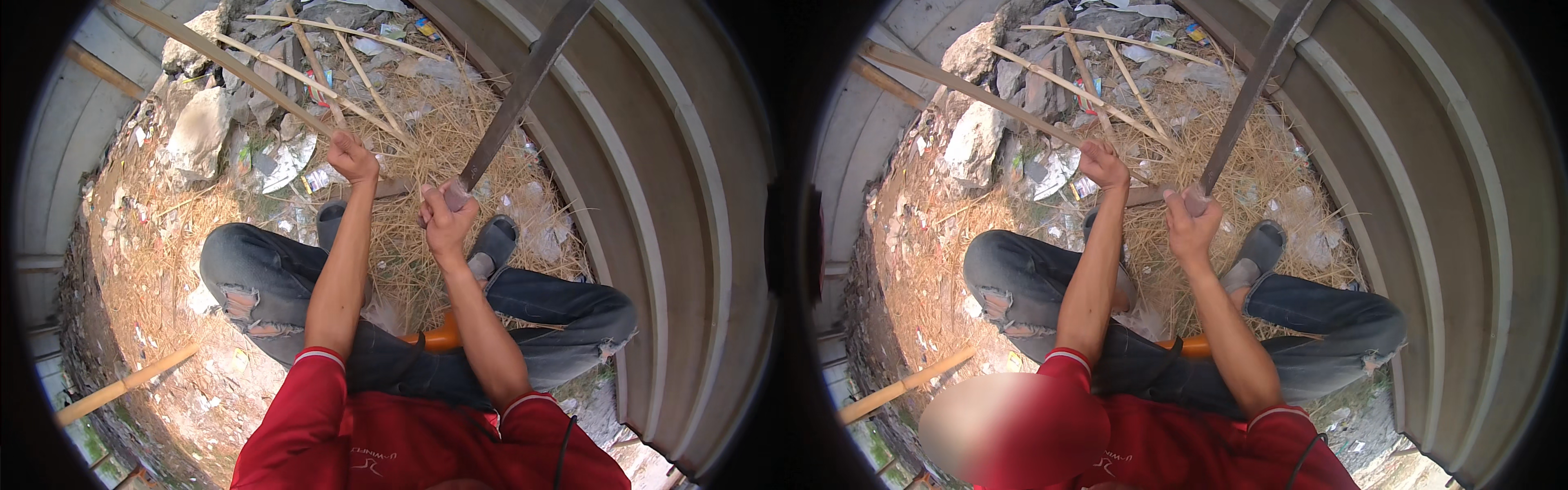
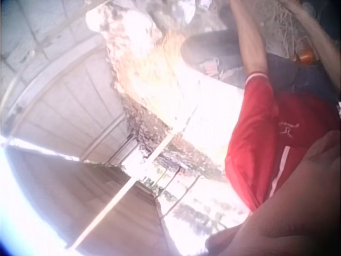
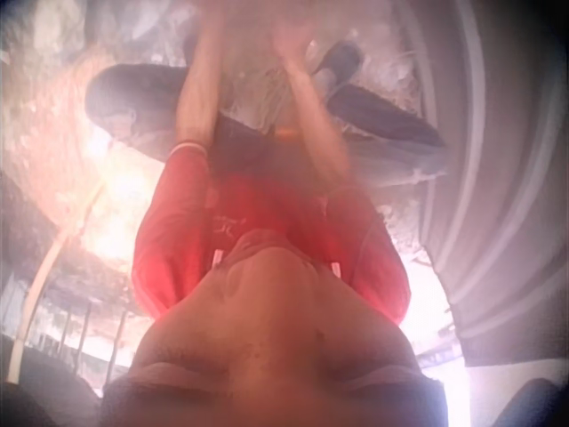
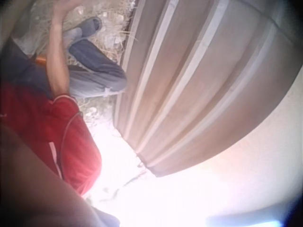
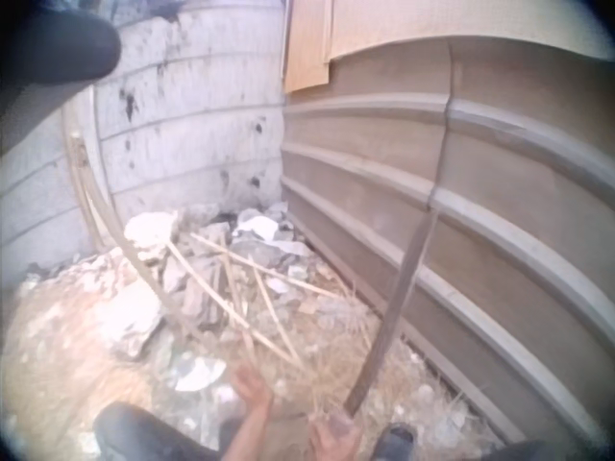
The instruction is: The person sits cross-legged on a straw-covered floor and uses a blue utility knife to shave the surface of a long bamboo stick. They repeatedly scrape the stick to remove the outer layer, creating thin shavings that fall onto the ground. The person holds the stick with their left hand and manipulates the knife with their right hand.
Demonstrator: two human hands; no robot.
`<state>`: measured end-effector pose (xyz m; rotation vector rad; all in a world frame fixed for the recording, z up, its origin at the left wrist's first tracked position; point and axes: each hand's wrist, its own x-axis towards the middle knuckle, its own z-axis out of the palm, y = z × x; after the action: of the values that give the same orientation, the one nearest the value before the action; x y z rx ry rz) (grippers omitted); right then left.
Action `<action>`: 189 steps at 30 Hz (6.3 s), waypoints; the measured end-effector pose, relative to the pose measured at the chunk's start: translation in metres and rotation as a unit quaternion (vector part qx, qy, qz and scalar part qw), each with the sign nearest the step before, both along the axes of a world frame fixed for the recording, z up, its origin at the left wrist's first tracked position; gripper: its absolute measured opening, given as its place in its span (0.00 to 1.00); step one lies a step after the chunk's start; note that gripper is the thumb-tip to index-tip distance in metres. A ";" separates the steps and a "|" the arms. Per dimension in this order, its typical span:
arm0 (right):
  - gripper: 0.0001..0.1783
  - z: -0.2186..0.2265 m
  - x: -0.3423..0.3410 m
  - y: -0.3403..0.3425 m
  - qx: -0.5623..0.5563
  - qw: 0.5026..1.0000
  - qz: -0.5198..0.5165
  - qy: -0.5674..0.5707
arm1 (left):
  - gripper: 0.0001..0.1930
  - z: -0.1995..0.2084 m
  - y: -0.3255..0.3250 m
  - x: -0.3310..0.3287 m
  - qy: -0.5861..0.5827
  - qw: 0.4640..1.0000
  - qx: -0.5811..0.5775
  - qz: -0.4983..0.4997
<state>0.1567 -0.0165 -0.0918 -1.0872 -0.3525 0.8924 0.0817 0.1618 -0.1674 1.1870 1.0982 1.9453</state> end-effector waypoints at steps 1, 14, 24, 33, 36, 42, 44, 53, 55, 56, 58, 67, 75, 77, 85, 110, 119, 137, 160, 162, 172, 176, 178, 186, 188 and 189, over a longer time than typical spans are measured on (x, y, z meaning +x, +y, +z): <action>0.14 -0.015 -0.010 -0.005 0.023 0.999 -0.024 0.018 | 0.33 0.001 0.001 0.000 -0.018 1.000 0.004 -0.005; 0.17 -0.131 0.006 -0.044 -0.342 0.919 0.124 -0.151 | 0.29 -0.002 0.008 -0.009 -0.049 0.992 0.017 -0.115; 0.13 -0.142 -0.047 -0.073 -0.236 0.950 0.098 -0.178 | 0.31 0.001 -0.006 0.003 0.006 0.998 0.016 -0.061; 0.14 -0.154 -0.021 -0.076 -0.405 0.891 0.203 0.038 | 0.31 0.008 -0.010 0.004 -0.056 0.997 0.011 -0.044; 0.09 -0.116 -0.008 -0.064 -0.387 0.913 0.130 0.007 | 0.28 0.015 -0.006 -0.002 -0.147 0.987 -0.030 -0.056; 0.17 -0.011 0.010 -0.040 -0.189 0.980 0.065 -0.018 | 0.26 0.018 -0.004 -0.001 -0.168 0.984 -0.036 -0.053; 0.17 -0.012 0.000 -0.042 -0.166 0.978 0.032 -0.119 | 0.26 0.017 -0.007 0.005 -0.152 0.986 -0.030 -0.063; 0.18 -0.169 -0.039 -0.095 -0.450 0.839 0.250 -0.176 | 0.26 0.016 -0.016 0.024 -0.085 0.992 -0.053 -0.077; 0.19 -0.126 -0.024 -0.079 -0.417 0.853 0.253 -0.187 | 0.26 0.014 -0.017 0.020 -0.080 0.995 -0.031 -0.055; 0.18 -0.095 -0.020 -0.066 -0.377 0.862 0.233 -0.244 | 0.26 0.013 -0.013 0.019 -0.079 0.996 -0.016 -0.044; 0.15 -0.061 -0.016 -0.049 -0.263 0.896 0.135 -0.331 | 0.26 0.011 -0.008 0.014 -0.099 0.993 -0.018 -0.055; 0.16 -0.169 -0.054 -0.100 -0.347 0.865 0.176 -0.315 | 0.27 0.015 -0.005 0.007 -0.162 0.984 -0.034 -0.068; 0.20 -0.094 0.037 -0.078 -0.381 0.899 0.110 -0.184 | 0.29 -0.002 0.013 -0.023 -0.171 0.983 -0.065 -0.004; 0.21 -0.047 0.049 -0.068 -0.283 0.935 0.029 -0.213 | 0.29 -0.008 0.008 -0.022 -0.189 0.980 -0.054 -0.032; 0.14 -0.046 -0.038 -0.070 -0.158 0.953 -0.041 -0.254 | 0.29 -0.009 0.001 -0.010 -0.271 0.955 -0.078 -0.094; 0.18 -0.121 -0.061 -0.104 -0.424 0.856 0.291 -0.056 | 0.27 0.102 -0.003 -0.039 -0.276 0.959 -0.062 0.006; 0.17 0.084 0.100 -0.136 -0.208 0.937 0.117 -0.254 | 0.33 0.238 -0.056 -0.086 -0.418 0.882 0.114 -0.187; 0.29 -0.080 0.173 -0.421 -0.484 0.757 -0.153 -0.412 | 0.27 0.172 -0.247 -0.049 -0.406 0.801 -0.140 -0.418; 0.09 -0.274 0.036 -0.517 -0.580 0.625 0.273 -0.445 | 0.21 0.187 -0.332 -0.072 0.257 0.699 -0.404 -0.532; 0.09 -0.264 0.027 -0.514 -0.554 0.627 0.267 -0.479 | 0.16 0.200 -0.341 -0.070 0.409 0.722 -0.261 -0.493; 0.11 -0.226 0.042 -0.476 -0.581 0.636 0.301 -0.410 | 0.21 0.142 -0.352 0.011 0.515 0.595 0.342 -0.514; 0.13 -0.219 0.051 -0.449 -0.579 0.629 0.345 -0.388 | 0.24 0.158 -0.346 0.015 0.500 0.548 0.253 -0.621; 0.14 -0.216 0.051 -0.443 -0.582 0.627 0.357 -0.375 | 0.25 0.164 -0.348 0.016 0.530 0.485 0.274 -0.640; 0.17 -0.211 0.055 -0.437 -0.600 0.603 0.405 -0.334 | 0.22 0.158 -0.360 0.012 0.568 0.398 0.287 -0.661; 0.18 -0.208 0.055 -0.437 -0.605 0.599 0.413 -0.323 | 0.18 0.153 -0.366 0.015 0.563 0.391 0.307 -0.660; 0.18 -0.206 0.058 -0.437 -0.606 0.597 0.418 -0.317 | 0.16 0.150 -0.370 0.015 0.560 0.386 0.319 -0.660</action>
<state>0.2145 -0.4533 -0.2977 -2.6856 -0.9720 1.6406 0.0967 -0.2080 -0.0170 2.6265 -0.5532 -0.0942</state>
